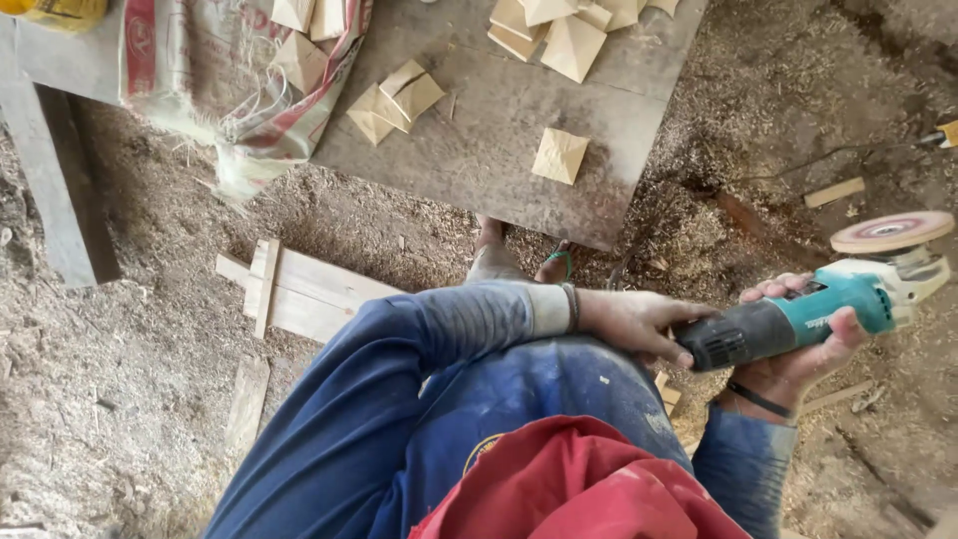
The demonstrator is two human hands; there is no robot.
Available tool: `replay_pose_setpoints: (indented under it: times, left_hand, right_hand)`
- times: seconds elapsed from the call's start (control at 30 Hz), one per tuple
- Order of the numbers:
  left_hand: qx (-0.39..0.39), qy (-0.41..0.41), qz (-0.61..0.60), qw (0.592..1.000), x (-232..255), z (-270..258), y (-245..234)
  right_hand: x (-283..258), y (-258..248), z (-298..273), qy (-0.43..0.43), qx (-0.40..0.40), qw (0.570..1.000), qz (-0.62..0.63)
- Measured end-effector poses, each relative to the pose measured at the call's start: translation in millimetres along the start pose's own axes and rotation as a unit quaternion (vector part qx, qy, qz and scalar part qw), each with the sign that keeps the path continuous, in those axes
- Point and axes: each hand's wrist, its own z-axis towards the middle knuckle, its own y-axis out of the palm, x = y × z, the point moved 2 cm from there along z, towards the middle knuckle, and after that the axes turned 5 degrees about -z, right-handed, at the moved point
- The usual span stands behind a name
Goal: Sanding small wooden blocks with an angle grinder and sorting them on a workbench.
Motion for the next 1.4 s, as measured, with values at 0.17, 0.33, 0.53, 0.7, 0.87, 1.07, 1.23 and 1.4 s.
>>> replay_pose_setpoints:
  times: [0.17,0.33,0.53,0.7,0.87,1.07,1.23,1.4]
  left_hand:
    - [0.278,0.095,0.442,0.847,-13,-29,-91]
    - [0.488,0.052,0.626,0.606,-36,-63,-196]
    - [0.483,-0.130,0.453,0.738,-20,-74,-191]
    - [0.508,0.103,0.431,0.739,-63,-66,-183]
    - [0.497,0.097,0.331,0.796,-69,-94,-152]
    - [0.481,0.124,0.373,0.784,-83,-104,-143]
    - [0.456,0.147,0.431,0.764,-71,-98,-140]
    - [0.398,-0.027,0.468,0.789,-45,-99,-148]
  right_hand:
    - [-14,-8,-4,-0.026,0.066,0.994,-0.084]
    - [-20,33,-23,-0.045,0.089,0.964,-0.246]
    - [-1,21,-18,-0.023,0.093,0.940,-0.326]
    - [8,30,-8,-0.025,0.078,0.914,-0.398]
    - [13,46,-10,0.009,0.050,0.885,-0.462]
    - [21,50,5,-0.010,-0.031,0.787,-0.616]
    - [21,76,10,0.033,-0.051,0.703,-0.708]
    - [25,103,14,0.064,-0.084,0.641,-0.761]
